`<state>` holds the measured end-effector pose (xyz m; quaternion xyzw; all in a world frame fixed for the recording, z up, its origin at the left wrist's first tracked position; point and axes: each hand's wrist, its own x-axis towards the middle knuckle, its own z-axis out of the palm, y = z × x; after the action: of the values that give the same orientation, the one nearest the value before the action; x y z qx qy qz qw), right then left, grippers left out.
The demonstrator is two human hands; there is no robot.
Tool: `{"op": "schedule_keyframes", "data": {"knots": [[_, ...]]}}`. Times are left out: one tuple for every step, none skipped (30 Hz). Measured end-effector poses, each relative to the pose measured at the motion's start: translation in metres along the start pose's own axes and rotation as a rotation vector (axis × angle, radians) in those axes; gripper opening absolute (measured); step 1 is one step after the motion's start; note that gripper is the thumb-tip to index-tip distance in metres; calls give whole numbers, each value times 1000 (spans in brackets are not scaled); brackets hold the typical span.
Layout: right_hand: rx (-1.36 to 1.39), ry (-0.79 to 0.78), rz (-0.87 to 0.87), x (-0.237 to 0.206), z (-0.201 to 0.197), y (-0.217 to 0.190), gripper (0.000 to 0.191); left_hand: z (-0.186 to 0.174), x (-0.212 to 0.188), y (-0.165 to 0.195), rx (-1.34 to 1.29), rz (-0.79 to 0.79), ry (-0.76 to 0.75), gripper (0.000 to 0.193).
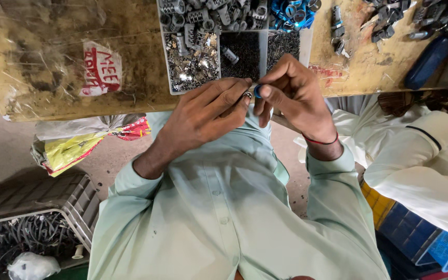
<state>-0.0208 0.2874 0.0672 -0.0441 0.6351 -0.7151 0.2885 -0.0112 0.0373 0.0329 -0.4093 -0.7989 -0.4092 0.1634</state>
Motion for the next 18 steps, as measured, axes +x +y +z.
{"op": "schedule_keyframes", "data": {"knots": [[25, 1, -17, 1, 0, 2, 12, 0, -1, 0, -1, 1, 1, 17], [15, -19, -16, 2, 0, 3, 13, 1, -2, -1, 0, 2, 4, 17], [7, -37, -13, 4, 2, 5, 14, 2, -3, -1, -2, 3, 5, 17], [1, -54, -10, 5, 3, 7, 15, 4, -4, -1, 10, -7, 2, 19], [-5, -70, -7, 7, 5, 9, 15, 6, -5, -2, 24, -16, 2, 21], [-14, -87, -5, 9, 6, 11, 16, 9, -6, -4, 39, -24, 4, 24], [-22, -105, 0, 11, 7, 12, 17, 9, -8, -7, 7, -20, 27, 29], [-74, -116, -14, 11, 8, 14, 20, 10, -9, -8, -26, -20, 48, 35], [-126, -130, -29, 12, 8, 16, 23, 10, -10, -9, -57, -21, 71, 41], [-180, -144, -48, 12, 8, 18, 26, 11, -11, -8, -100, -64, 105, 44], [-64, -143, -33, 11, 9, 22, 27, 13, -11, -7, -145, -102, 141, 47], [51, -141, -17, 10, 10, 27, 27, 15, -10, -4, -189, -139, 177, 50], [167, -141, -2, 9, 13, 32, 27, 18, -9, 1, -247, -243, 225, 49], [202, -104, -8, 8, 17, 37, 25, 22, -8, 9, -305, -349, 272, 48], [238, -67, -13, 6, 21, 40, 24, 25, -8, 14, -364, -456, 318, 47], [274, -29, -18, 6, 25, 40, 23, 26, -9, 16, -363, -461, 324, 45], [222, -65, -12, 6, 26, 37, 25, 27, -9, 17, -361, -466, 332, 43], [168, -101, -8, 8, 23, 28, 28, 28, -10, 16, -359, -468, 340, 42]]}}
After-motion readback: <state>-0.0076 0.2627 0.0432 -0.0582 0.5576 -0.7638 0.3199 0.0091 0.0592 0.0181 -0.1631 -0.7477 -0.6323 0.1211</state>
